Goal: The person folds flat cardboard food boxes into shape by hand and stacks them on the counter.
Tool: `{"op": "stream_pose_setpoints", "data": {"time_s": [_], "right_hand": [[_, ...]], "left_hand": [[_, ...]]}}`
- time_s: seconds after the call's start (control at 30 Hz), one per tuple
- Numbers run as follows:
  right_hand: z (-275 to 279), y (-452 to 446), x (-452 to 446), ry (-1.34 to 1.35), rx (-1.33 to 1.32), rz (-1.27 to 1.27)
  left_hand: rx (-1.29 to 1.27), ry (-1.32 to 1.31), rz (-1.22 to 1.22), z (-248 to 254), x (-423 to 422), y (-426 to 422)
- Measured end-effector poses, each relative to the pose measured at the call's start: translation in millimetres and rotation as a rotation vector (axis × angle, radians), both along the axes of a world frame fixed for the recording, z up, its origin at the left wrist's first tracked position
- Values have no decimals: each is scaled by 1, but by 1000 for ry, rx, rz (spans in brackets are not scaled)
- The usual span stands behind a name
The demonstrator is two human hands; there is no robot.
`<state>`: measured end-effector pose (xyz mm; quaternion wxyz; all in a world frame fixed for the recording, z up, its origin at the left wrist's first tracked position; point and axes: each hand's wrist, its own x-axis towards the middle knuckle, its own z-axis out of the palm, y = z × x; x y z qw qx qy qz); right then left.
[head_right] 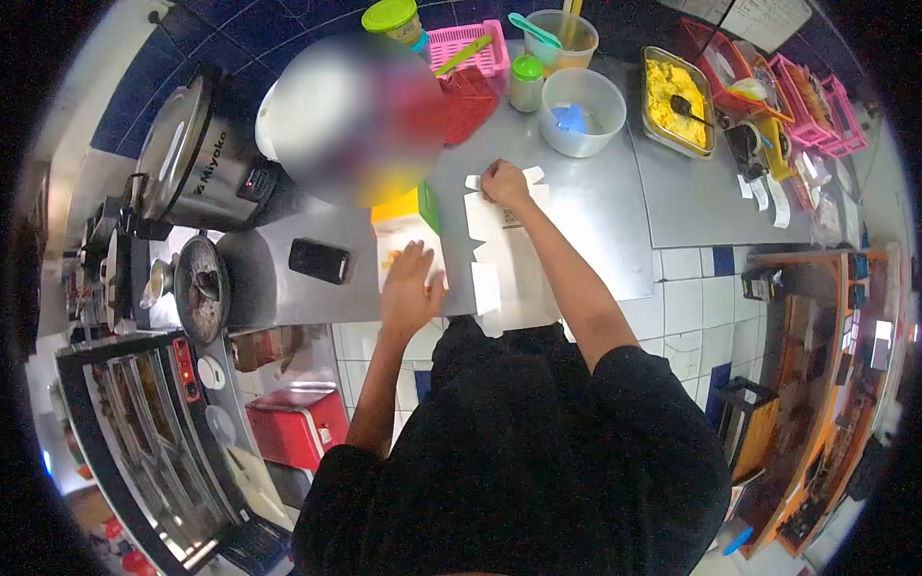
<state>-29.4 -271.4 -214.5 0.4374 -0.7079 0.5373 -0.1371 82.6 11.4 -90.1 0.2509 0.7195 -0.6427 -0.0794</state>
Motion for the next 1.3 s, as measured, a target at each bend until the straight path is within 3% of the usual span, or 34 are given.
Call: {"op": "stream_pose_setpoints", "data": {"time_s": [0.07, 0.2, 0.3, 0.33, 0.43, 0.57, 0.6, 0.8, 0.93, 1.2, 1.3], "right_hand": [[4, 6, -5, -92, -95, 72], [26, 24, -31, -328, -298, 26], [55, 35, -56, -578, -4, -72], [66, 38, -63, -635, 46, -80], [90, 43, -80, -742, 136, -96], [92, 54, -94, -748, 41, -31], [91, 59, -96, -759, 6, -3], [91, 86, -96, -739, 10, -11], [108, 102, -92, -863, 31, -20], [95, 108, -90, -843, 39, -49], [98, 119, -87, -871, 7, -94]], "left_hand": [[-114, -116, 65, 21, -15, -16], [-356, 89, 69, 33, -56, -59], [-323, 74, 305, 20, -81, -97], [-347, 134, 296, -9, -74, -110], [-197, 535, 380, -34, -73, -118], [-378, 951, 379, -56, -79, -115], [-365, 1173, 424, -49, -85, -113], [-382, 1468, 472, -32, -97, -107], [-341, 1399, 447, -29, -96, -104], [-348, 1447, 415, -29, -95, -100], [-348, 1278, 367, -30, -95, -100]]}}
